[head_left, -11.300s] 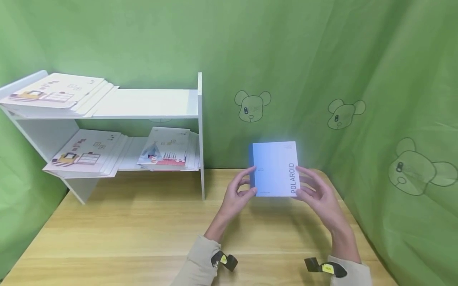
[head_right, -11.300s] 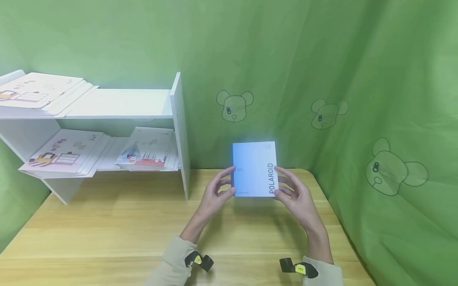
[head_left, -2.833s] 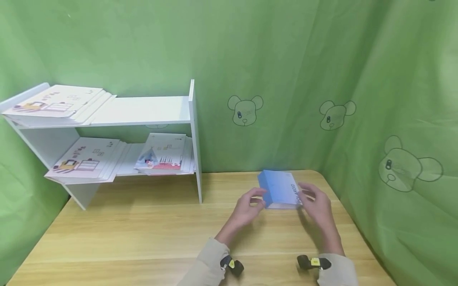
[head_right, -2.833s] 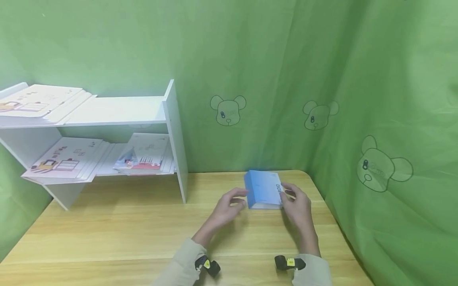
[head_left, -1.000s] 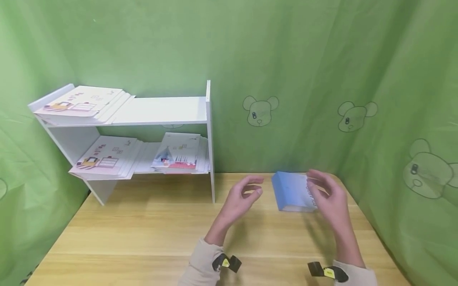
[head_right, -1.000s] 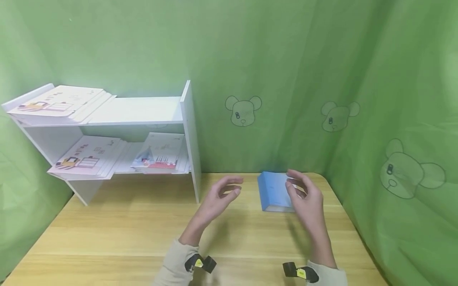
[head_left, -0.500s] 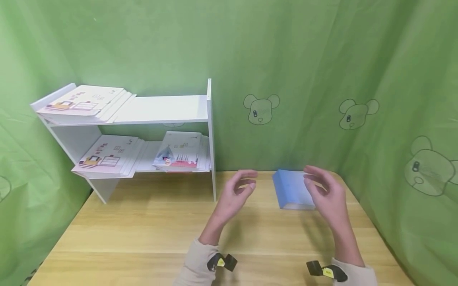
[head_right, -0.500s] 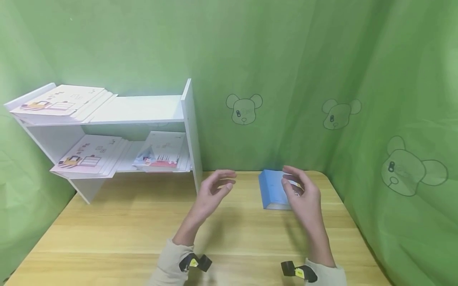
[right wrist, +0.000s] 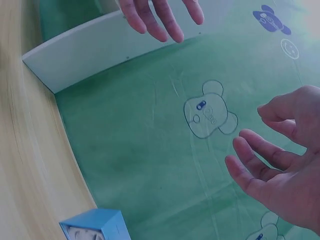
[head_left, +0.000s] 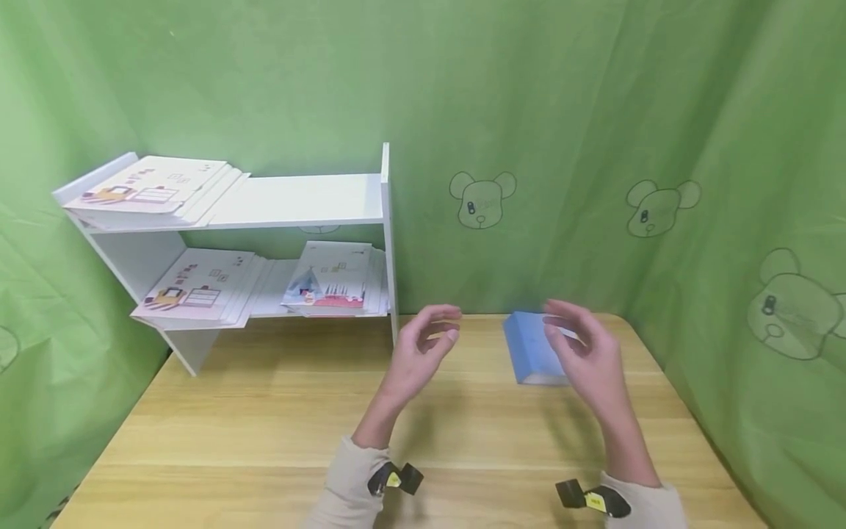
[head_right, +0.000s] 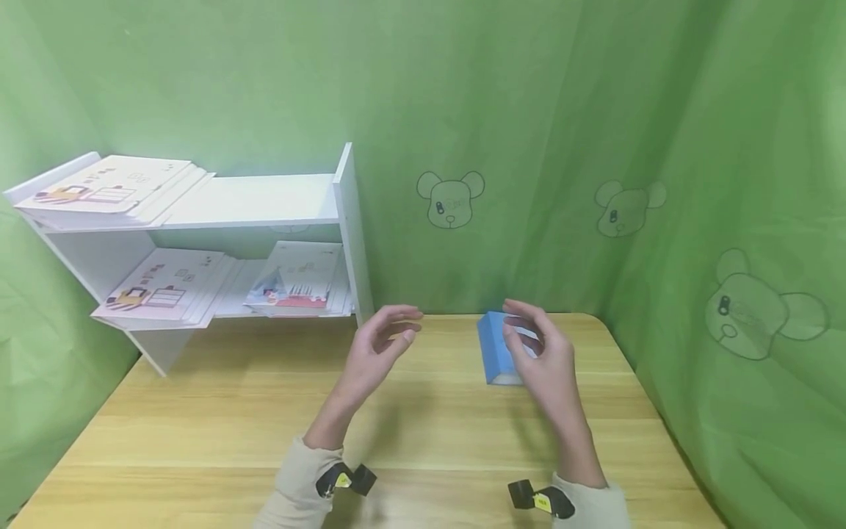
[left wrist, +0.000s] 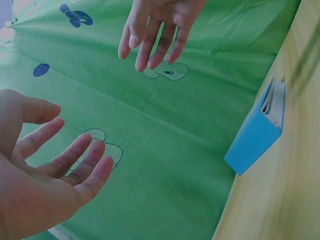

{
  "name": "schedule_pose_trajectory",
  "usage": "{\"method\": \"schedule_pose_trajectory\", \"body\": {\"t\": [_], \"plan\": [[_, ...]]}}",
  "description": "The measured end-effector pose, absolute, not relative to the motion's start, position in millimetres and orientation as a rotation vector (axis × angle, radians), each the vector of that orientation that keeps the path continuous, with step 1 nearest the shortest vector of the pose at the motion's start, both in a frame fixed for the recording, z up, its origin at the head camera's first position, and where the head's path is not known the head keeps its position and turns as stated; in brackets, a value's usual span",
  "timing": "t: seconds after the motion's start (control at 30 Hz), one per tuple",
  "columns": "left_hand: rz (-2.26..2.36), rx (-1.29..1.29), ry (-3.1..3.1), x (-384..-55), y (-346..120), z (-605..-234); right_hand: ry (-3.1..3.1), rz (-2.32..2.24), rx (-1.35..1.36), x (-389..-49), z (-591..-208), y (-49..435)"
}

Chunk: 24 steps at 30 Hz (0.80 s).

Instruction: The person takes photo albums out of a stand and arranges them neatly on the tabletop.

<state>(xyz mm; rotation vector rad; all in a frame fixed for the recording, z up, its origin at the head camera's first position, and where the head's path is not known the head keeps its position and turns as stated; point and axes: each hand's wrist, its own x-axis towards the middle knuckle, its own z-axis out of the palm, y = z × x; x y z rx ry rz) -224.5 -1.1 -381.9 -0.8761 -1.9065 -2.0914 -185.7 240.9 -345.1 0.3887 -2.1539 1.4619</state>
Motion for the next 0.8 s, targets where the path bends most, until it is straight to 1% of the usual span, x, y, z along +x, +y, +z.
{"method": "schedule_pose_trajectory", "body": {"t": [0.23,0.53,0.8], "plan": [[-2.047,-0.847,-1.885,-232,-14,-383,-2.136,1.500,0.480,-194,-341,228],[-2.014,-0.791,-1.930,-210,-34,-352,-2.132,1.538,0.500,-194,-338,213],[-2.024,-0.775,-1.917,-203,-48,-347,-2.132,1.557,0.529,-192,-334,195]]}}
